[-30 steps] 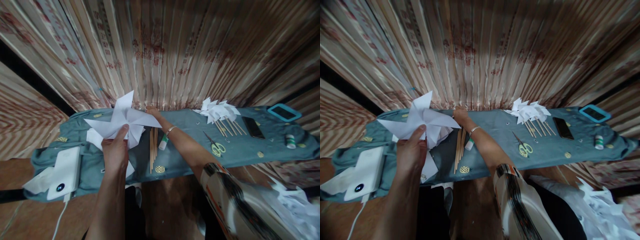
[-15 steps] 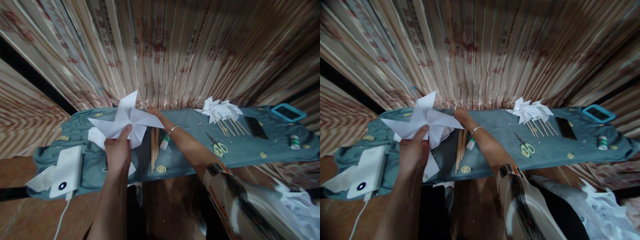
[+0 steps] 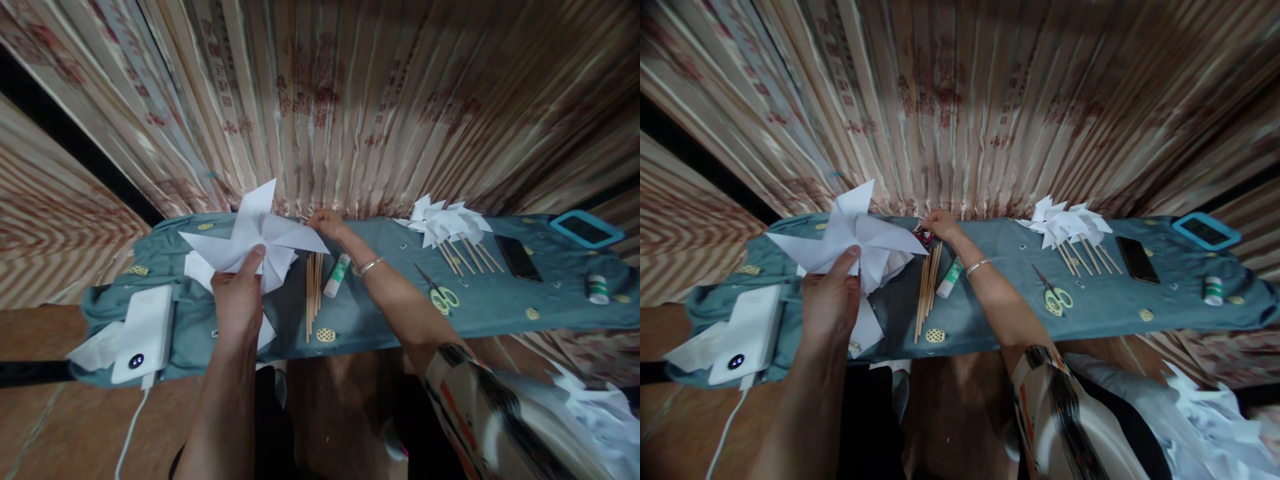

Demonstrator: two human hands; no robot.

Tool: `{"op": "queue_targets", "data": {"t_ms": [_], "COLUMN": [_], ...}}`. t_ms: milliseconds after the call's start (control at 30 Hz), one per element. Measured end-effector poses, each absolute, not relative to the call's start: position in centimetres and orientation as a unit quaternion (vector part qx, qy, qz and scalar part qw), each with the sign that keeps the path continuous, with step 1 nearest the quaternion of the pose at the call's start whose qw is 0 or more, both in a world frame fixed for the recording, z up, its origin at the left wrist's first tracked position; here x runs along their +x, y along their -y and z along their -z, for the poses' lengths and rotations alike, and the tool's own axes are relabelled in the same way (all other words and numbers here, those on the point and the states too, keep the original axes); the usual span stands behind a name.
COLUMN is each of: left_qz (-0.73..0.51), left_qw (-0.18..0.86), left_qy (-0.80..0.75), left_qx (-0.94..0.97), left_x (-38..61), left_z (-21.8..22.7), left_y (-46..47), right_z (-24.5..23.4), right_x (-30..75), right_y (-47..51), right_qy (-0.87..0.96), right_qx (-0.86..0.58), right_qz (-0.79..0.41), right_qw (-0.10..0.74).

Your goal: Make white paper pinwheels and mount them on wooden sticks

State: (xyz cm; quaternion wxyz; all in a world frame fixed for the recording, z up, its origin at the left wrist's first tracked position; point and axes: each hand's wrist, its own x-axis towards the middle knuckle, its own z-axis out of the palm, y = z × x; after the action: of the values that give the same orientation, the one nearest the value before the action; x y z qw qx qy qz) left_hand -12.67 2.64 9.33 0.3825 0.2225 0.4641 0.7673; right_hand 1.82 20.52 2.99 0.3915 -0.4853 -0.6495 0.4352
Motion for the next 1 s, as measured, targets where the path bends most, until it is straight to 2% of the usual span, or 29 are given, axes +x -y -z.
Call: {"op": "queue_targets", "data": {"t_ms": [167, 267, 400, 600, 1000], "left_qz": [-0.759, -0.755, -0.732, -0.649, -0.530], "left_qw": [0.389, 0.387, 0.395, 0.422, 0.425], "left_qy": [-0.469, -0.465, -0.469, -0.517, -0.571], "left_qx": [0.230, 0.253, 0.297, 0.366, 0.460], "left_x": [-12.2, -11.3, -9.4, -6.0, -3.0], "left_z": [-8.9, -8.2, -7.0, -5.5, -3.2], "left_y": [-2.7, -3.0, -3.4, -3.1, -3.4], "right_z": [-3.6, -3.6, -3.3, -2.4, -3.3], "right_x": [6.2, 9.1, 12.1, 15.0, 17.9], "right_y": [-15.7, -11.7, -7.2, -3.7, -1.3], "right_qy": [0.565, 0.387, 0.293, 0.264, 0.241], "right_qx": [-0.462, -0.371, -0.318, -0.318, -0.348], "right_qz": [-0.516, -0.683, -0.751, -0.767, -0.730], "right_qw": [0.448, 0.496, 0.499, 0.491, 0.535]}}
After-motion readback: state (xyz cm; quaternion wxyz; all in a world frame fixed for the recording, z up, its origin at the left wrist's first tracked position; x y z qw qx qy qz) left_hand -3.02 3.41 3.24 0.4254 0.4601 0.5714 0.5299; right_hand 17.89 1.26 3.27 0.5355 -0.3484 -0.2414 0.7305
